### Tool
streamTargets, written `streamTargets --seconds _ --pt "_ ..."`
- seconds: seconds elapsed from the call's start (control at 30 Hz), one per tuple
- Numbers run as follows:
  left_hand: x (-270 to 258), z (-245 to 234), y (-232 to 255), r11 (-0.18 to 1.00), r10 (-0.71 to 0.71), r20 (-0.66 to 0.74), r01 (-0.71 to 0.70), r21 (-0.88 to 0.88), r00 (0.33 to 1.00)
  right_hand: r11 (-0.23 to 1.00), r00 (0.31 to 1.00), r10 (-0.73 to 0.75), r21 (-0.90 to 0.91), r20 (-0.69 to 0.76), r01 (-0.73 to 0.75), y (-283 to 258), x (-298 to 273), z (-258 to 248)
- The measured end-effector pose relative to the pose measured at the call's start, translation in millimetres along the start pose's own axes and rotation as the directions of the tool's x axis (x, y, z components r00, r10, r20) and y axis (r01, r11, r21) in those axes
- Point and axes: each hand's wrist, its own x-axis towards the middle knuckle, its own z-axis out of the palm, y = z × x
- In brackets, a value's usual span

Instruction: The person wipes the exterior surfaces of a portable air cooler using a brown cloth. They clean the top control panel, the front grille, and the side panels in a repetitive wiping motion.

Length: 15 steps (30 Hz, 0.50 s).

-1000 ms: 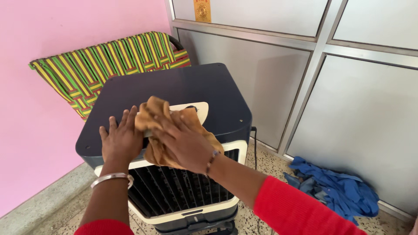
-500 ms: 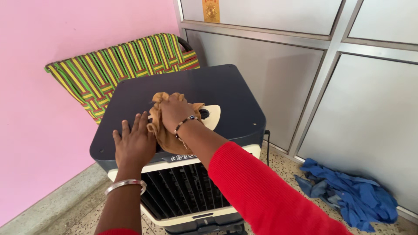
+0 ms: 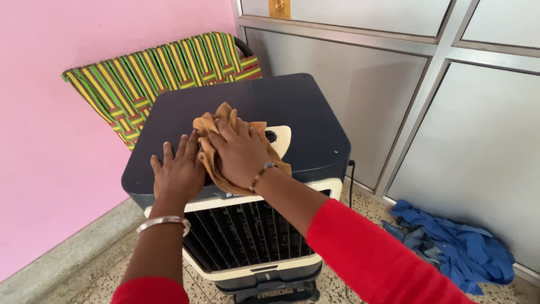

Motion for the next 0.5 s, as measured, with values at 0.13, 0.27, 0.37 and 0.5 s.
streamTargets --seconds 0.13,0.27,0.37,0.5 --pt "2 -3 -8 0.974 0.092 0.098 -0.11 0.196 0.991 0.988 0.988 -0.149 -0.043 0.04 0.151 3 -35 -30" --pt "-4 -11 -38 0.979 0.195 -0.003 -0.194 -0.066 0.981 0.938 0.938 -0.347 -0.013 0.01 0.347 26 -68 -57" --pt "-8 -10 -47 0.974 0.219 -0.054 -0.222 -0.052 0.974 0.931 0.918 -0.34 -0.066 0.203 0.359 56 -95 -78" --pt "-10 -12 -47 0.998 0.063 -0.049 -0.063 0.009 0.997 0.963 0.957 -0.271 0.012 0.102 0.271 75 -119 -93"
